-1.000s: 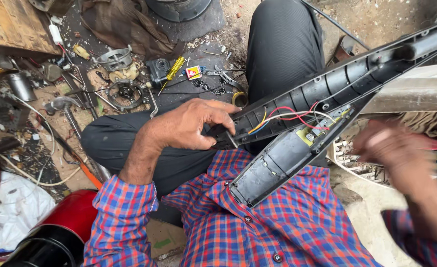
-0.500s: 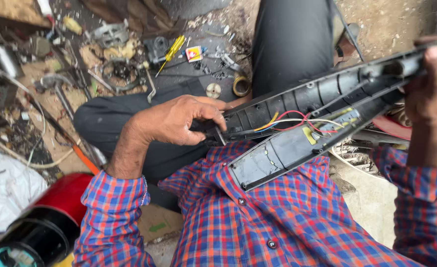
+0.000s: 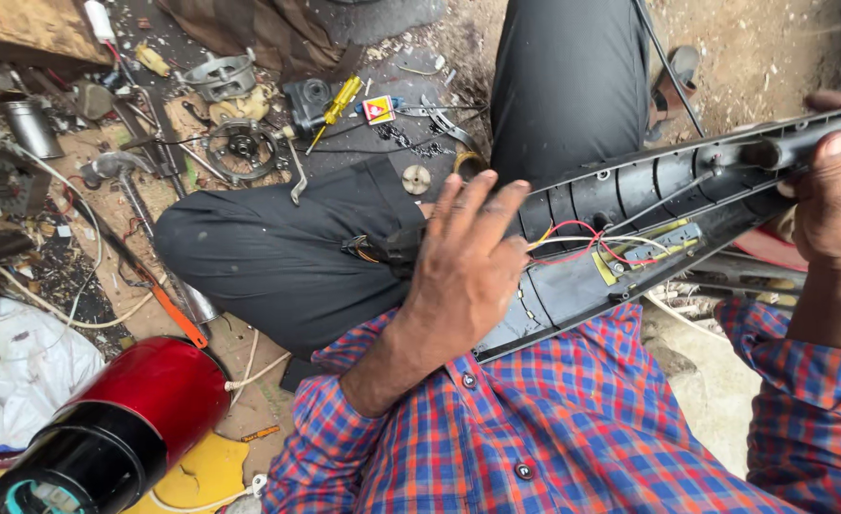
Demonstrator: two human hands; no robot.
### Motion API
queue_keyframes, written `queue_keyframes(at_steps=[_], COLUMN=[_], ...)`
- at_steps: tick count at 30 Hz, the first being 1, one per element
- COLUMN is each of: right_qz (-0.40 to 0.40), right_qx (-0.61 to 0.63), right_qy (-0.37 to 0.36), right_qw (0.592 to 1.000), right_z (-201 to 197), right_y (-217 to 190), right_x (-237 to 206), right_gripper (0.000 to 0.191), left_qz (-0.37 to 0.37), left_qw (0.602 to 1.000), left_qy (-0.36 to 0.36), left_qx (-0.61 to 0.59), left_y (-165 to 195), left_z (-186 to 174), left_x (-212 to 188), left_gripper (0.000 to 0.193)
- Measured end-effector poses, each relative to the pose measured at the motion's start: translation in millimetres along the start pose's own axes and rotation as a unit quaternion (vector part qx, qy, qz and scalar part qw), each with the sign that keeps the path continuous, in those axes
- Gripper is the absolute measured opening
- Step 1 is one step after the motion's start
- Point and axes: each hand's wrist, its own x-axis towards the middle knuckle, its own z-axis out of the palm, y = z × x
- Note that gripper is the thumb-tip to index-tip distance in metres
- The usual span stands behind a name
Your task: The person sits on the floor and uses pliers to strip and connect wires on a small electrical component. They then handle a black plastic housing, insert wires, and reassemble the unit with a yellow-labeled cover.
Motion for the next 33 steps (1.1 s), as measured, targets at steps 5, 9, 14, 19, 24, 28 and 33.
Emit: queue_keyframes(at_steps=[5, 9, 14, 19, 24, 28, 33], right_qz=[0.014, -0.269, -0.355, -0.31, -0.293, -0.292, -0.308], right_qx=[-0.095, -0.312, -0.376, -0.316, -0.272, -0.254, -0.244], right_qy=[0.106, -0.076, -0.212, -0.206, -0.163, -0.138, -0.132], right_qw=[0.99, 0.908, 0.83, 0.873, 0.902, 0.912, 0.91], right_z=[61.2, 125.4, 169.0, 157.9, 156.4, 162.0, 165.8], right_y=[-58.8, -119.7, -128.7, -118.1, -115.1, -114.0, -111.9], right_x=[-24.9, -59.9, -55.0, -57.0, -63.1, -65.8, -64.2], right_gripper=[0.046, 0.037, 0.029, 0.028, 0.022, 0.02, 0.019], left_qz=[-0.042, -0.043, -0.056, -0.033, -0.006, -0.046, -0.069], left_qw=[0.996, 0.993, 0.992, 0.993, 1.0, 0.99, 0.974], left_qy=[0.017, -0.004, -0.008, -0.005, 0.022, 0.053, 0.044], left_qx=[-0.075, -0.112, -0.108, -0.112, 0.008, -0.125, -0.212], left_y=[-4.4, -8.8, -6.8, -1.2, 3.7, 0.7, -3.0], left_z=[1.9, -0.1, 0.4, -1.8, 4.7, 4.2, 2.3], left_x=[-8.3, -11.3, -8.6, -5.5, 0.9, -1.7, -4.1], left_gripper=[0.013, 0.015, 0.016, 0.026, 0.018, 0.017, 0.014])
